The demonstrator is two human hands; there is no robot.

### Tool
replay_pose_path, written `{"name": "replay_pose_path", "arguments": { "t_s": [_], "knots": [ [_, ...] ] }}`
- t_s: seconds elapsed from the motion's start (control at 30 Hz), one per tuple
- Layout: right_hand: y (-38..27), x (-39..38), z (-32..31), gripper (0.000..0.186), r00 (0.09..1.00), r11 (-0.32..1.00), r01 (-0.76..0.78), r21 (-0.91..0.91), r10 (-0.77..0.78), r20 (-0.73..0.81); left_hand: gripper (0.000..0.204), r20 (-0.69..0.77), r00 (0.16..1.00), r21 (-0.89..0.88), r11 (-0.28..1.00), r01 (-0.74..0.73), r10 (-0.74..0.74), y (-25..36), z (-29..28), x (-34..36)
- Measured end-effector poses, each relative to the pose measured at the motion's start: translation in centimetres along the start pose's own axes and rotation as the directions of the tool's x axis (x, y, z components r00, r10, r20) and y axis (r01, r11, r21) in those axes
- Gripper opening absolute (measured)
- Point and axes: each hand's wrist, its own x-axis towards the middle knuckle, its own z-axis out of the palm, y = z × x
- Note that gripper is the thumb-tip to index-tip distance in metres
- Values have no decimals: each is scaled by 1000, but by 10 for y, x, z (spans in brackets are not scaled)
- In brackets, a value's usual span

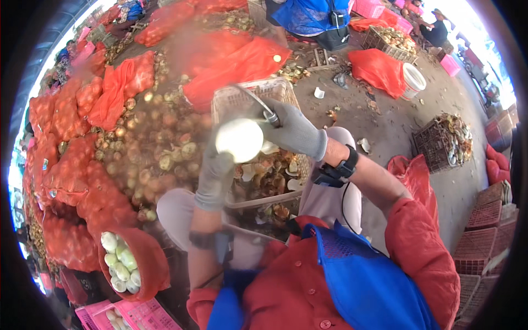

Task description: The person peels onions using a paring knife and places the cleaned onions into a basket or a pile while sorting through large bags of produce.

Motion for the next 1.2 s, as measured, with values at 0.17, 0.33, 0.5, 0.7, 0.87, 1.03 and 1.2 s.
{"name": "replay_pose_path", "arguments": {
  "t_s": [0.17, 0.33, 0.5, 0.7, 0.87, 1.03, 1.2],
  "knots": [
    [-8, -2, -7, 39, 961, 976, -93, -196, 37, -275, 88, -228, 974, 101, 995, 23, 1, -13, 2, 15],
    [-11, -19, 21, 38, 952, 938, 85, -337, -176, -250, 87, 32, 846, 813, 478, -332, 532, -40, -3, 12],
    [-10, -9, -4, 37, 1000, 994, -24, 108, 24, -3, 91, -183, 958, 378, 915, -140, 222, -18, -8, 5],
    [23, 7, -35, 33, 995, 970, -102, 220, 104, 2, 97, 22, 1000, -196, 981, -5, 9, -10, -7, -13],
    [85, -6, -29, 58, 994, 773, 0, -634, -70, -85, 98, -77, 992, -157, 982, -108, 97, -7, -1, -6],
    [-21, -31, -11, 59, 996, 978, 93, -186, -93, 11, 87, -114, 993, -78, 996, -42, 33, 8, 5, -5],
    [-40, -43, 3, 63, 979, 924, 191, -331, -152, 139, 82, -53, 991, 61, 991, -118, 121, -1, -3, 0]
  ]
}}
